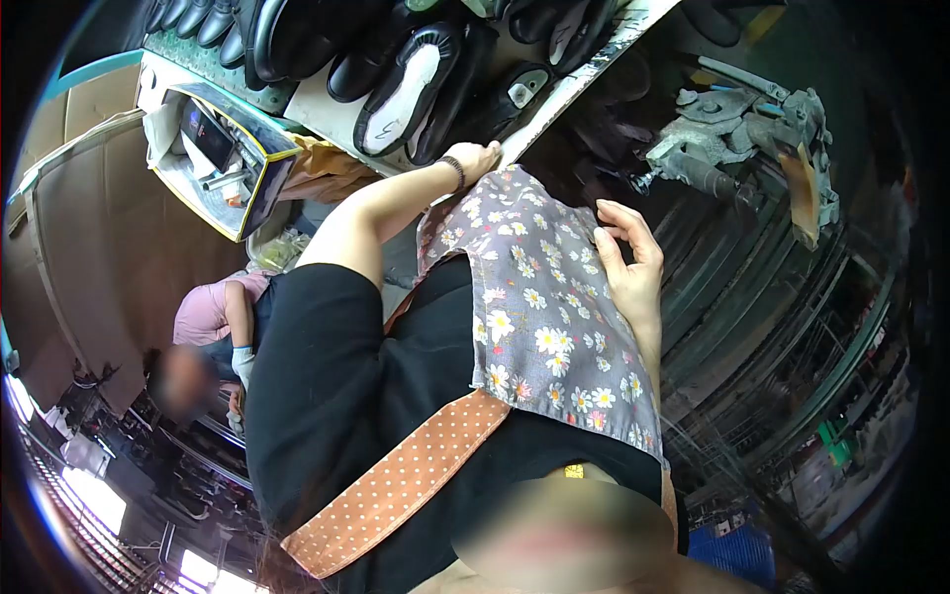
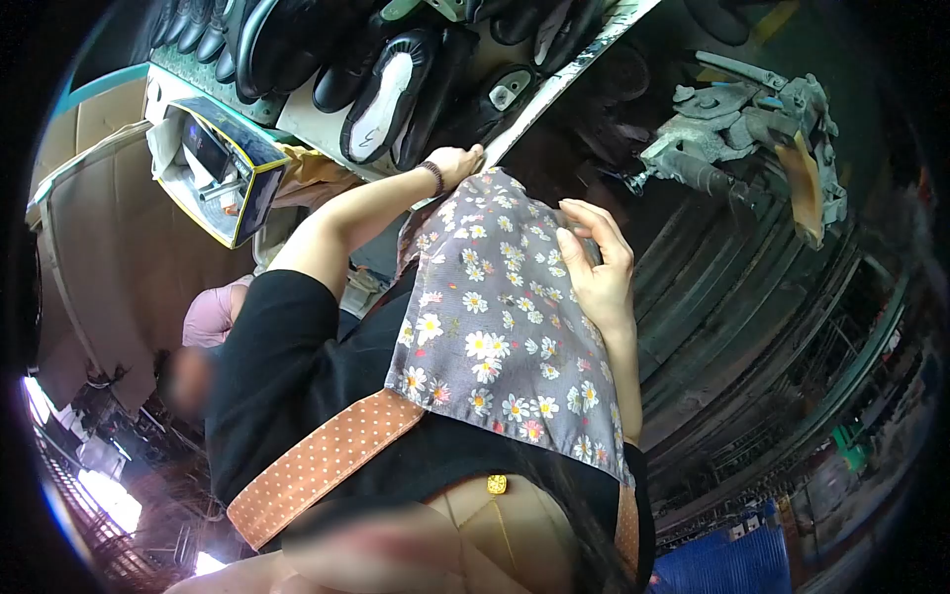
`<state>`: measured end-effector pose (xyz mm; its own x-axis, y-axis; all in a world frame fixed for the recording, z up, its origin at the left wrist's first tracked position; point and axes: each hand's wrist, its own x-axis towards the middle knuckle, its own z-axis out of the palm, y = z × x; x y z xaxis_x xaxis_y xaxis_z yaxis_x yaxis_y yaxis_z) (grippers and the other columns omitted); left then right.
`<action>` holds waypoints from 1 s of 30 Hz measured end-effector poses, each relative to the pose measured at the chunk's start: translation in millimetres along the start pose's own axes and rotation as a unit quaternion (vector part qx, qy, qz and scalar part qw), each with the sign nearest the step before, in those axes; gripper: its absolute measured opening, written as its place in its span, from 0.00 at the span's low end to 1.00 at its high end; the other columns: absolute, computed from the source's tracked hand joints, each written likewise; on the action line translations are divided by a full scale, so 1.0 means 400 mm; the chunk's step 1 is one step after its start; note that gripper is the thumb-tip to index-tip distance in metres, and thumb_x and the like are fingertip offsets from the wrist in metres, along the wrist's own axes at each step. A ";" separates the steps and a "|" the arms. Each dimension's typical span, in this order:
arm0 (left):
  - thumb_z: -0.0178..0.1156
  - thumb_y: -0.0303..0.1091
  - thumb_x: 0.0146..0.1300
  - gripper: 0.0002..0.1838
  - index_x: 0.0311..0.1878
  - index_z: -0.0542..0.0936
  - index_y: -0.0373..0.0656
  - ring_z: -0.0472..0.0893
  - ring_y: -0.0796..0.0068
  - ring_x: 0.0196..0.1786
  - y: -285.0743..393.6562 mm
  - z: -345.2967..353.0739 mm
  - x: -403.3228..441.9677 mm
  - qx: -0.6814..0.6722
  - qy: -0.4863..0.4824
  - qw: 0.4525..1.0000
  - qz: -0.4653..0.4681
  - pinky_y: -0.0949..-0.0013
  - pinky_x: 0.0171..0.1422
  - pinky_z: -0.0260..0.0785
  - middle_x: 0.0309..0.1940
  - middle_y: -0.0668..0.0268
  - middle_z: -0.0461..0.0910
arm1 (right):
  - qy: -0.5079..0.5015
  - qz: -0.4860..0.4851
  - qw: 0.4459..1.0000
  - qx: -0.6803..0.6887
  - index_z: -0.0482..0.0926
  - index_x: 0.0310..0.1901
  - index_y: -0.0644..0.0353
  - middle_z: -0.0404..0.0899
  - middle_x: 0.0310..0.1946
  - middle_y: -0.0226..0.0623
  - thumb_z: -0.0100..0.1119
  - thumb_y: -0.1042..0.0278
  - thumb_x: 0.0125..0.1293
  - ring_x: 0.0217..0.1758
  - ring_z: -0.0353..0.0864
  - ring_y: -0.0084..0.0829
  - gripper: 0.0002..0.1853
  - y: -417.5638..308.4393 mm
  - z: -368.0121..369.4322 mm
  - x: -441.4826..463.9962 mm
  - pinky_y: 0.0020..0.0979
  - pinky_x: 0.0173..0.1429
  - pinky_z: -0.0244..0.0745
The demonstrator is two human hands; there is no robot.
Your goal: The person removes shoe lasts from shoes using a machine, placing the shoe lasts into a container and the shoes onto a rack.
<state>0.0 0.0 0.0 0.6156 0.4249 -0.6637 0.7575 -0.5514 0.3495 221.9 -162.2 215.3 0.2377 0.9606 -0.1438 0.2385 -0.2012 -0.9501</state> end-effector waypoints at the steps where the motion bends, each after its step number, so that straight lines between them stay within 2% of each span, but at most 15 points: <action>1: 0.47 0.38 0.63 0.13 0.45 0.66 0.39 0.80 0.48 0.40 0.003 -0.003 -0.031 -0.027 0.018 0.999 0.001 0.53 0.44 0.71 0.33 0.46 0.79 | 0.010 0.003 1.000 0.000 0.77 0.48 0.64 0.77 0.47 0.40 0.57 0.77 0.59 0.47 0.77 0.30 0.14 0.002 -0.001 -0.006 0.26 0.47 0.72; 5: 0.45 0.35 0.61 0.11 0.42 0.73 0.42 0.78 0.60 0.46 -0.072 0.096 -0.062 0.118 0.072 0.981 0.134 0.61 0.53 0.68 0.38 0.58 0.79 | 0.018 0.008 1.000 0.015 0.77 0.47 0.65 0.77 0.46 0.40 0.57 0.77 0.59 0.45 0.77 0.29 0.13 0.024 -0.011 0.009 0.26 0.45 0.73; 9: 0.46 0.37 0.62 0.13 0.40 0.79 0.46 0.79 0.66 0.48 -0.080 0.120 -0.081 0.200 -0.058 0.975 0.073 0.62 0.51 0.70 0.42 0.62 0.80 | -0.014 0.001 1.000 0.004 0.77 0.48 0.65 0.77 0.46 0.40 0.57 0.76 0.59 0.45 0.78 0.30 0.14 0.008 -0.003 0.039 0.26 0.46 0.73; 10: 0.46 0.38 0.61 0.11 0.36 0.78 0.47 0.79 0.66 0.46 -0.086 0.132 -0.079 0.202 -0.030 0.975 0.082 0.63 0.50 0.71 0.36 0.62 0.80 | -0.026 -0.008 1.000 0.005 0.77 0.48 0.64 0.77 0.46 0.40 0.57 0.76 0.59 0.45 0.78 0.30 0.14 -0.001 -0.002 0.047 0.27 0.47 0.73; 13: 0.47 0.38 0.61 0.11 0.38 0.79 0.48 0.78 0.64 0.47 -0.067 0.113 -0.101 0.238 -0.049 0.969 0.054 0.65 0.50 0.71 0.39 0.62 0.78 | -0.057 -0.024 0.998 0.003 0.76 0.48 0.64 0.77 0.47 0.40 0.57 0.76 0.59 0.46 0.77 0.30 0.15 -0.019 0.003 0.060 0.28 0.48 0.73; 17: 0.49 0.36 0.57 0.11 0.39 0.79 0.48 0.76 0.65 0.44 -0.068 0.058 -0.133 0.176 0.118 0.969 0.127 0.66 0.46 0.69 0.39 0.65 0.75 | -0.079 -0.027 0.996 -0.003 0.76 0.48 0.64 0.77 0.47 0.40 0.57 0.76 0.58 0.46 0.78 0.30 0.15 -0.028 0.000 0.078 0.28 0.49 0.73; 18: 0.51 0.35 0.55 0.09 0.37 0.78 0.48 0.74 0.67 0.42 -0.081 0.042 -0.140 0.123 0.215 0.956 0.160 0.66 0.44 0.68 0.37 0.65 0.73 | -0.081 -0.025 0.996 -0.004 0.76 0.48 0.64 0.76 0.47 0.40 0.57 0.76 0.58 0.46 0.78 0.30 0.15 -0.028 -0.002 0.079 0.28 0.49 0.73; 20: 0.53 0.23 0.49 0.11 0.36 0.77 0.45 0.77 0.62 0.41 -0.067 -0.030 -0.174 -0.021 0.311 0.938 0.150 0.63 0.48 0.70 0.37 0.64 0.77 | -0.084 -0.026 0.996 -0.006 0.77 0.48 0.64 0.77 0.47 0.40 0.58 0.76 0.58 0.45 0.78 0.30 0.15 -0.026 -0.005 0.082 0.28 0.49 0.73; 22: 0.49 0.15 0.47 0.15 0.36 0.76 0.43 0.78 0.61 0.41 -0.002 -0.146 -0.261 -0.199 0.399 0.891 0.084 0.64 0.51 0.69 0.37 0.61 0.79 | -0.084 -0.032 0.996 -0.008 0.77 0.48 0.64 0.77 0.46 0.40 0.58 0.76 0.58 0.45 0.78 0.30 0.15 -0.021 -0.003 0.087 0.28 0.49 0.73; 24: 0.43 0.12 0.47 0.18 0.39 0.74 0.42 0.79 0.64 0.41 -0.002 -0.220 -0.323 -0.323 0.514 0.793 0.054 0.65 0.51 0.69 0.37 0.59 0.79 | -0.090 -0.032 0.995 -0.009 0.77 0.48 0.64 0.77 0.46 0.40 0.58 0.76 0.58 0.44 0.78 0.30 0.15 -0.023 0.000 0.093 0.28 0.48 0.73; 25: 0.40 0.12 0.48 0.20 0.41 0.72 0.42 0.78 0.66 0.42 -0.034 -0.241 -0.348 -0.351 0.585 0.729 0.062 0.66 0.51 0.68 0.37 0.59 0.79 | -0.094 -0.032 0.995 -0.010 0.77 0.48 0.64 0.77 0.46 0.40 0.58 0.76 0.58 0.44 0.78 0.30 0.15 -0.025 0.002 0.097 0.28 0.48 0.73; 26: 0.38 0.11 0.46 0.23 0.45 0.70 0.41 0.78 0.67 0.42 -0.043 -0.305 -0.415 -0.196 0.645 0.738 -0.011 0.65 0.53 0.68 0.38 0.59 0.76 | -0.098 -0.020 0.995 0.000 0.77 0.48 0.63 0.77 0.45 0.40 0.58 0.76 0.58 0.44 0.78 0.30 0.14 -0.030 0.005 0.099 0.28 0.48 0.73; 27: 0.44 0.15 0.53 0.15 0.43 0.70 0.40 0.76 0.72 0.38 -0.065 -0.358 -0.455 -0.180 0.724 0.666 -0.006 0.71 0.46 0.69 0.37 0.63 0.74 | -0.103 -0.009 0.995 0.011 0.77 0.48 0.63 0.77 0.45 0.40 0.58 0.76 0.58 0.44 0.78 0.30 0.14 -0.035 0.005 0.101 0.28 0.48 0.73; 29: 0.44 0.18 0.59 0.10 0.42 0.72 0.34 0.80 0.74 0.32 -0.104 -0.437 -0.545 -0.349 0.770 0.533 0.034 0.76 0.33 0.74 0.36 0.59 0.76 | -0.112 -0.008 0.994 0.015 0.77 0.47 0.63 0.77 0.45 0.40 0.58 0.76 0.58 0.44 0.78 0.30 0.14 -0.035 0.010 0.106 0.28 0.47 0.73; 30: 0.45 0.18 0.59 0.10 0.43 0.72 0.33 0.80 0.73 0.31 -0.171 -0.455 -0.594 -0.320 0.770 0.552 -0.022 0.75 0.31 0.75 0.35 0.57 0.76 | -0.116 -0.021 0.993 0.010 0.77 0.47 0.63 0.77 0.44 0.40 0.58 0.76 0.58 0.44 0.78 0.30 0.14 -0.031 0.012 0.112 0.28 0.47 0.74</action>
<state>-158.4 67.4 254.1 -0.3240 0.8053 0.4964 0.3977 -0.3602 0.8439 225.1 -115.9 219.2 0.0033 0.9867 -0.1625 0.2244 -0.1590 -0.9614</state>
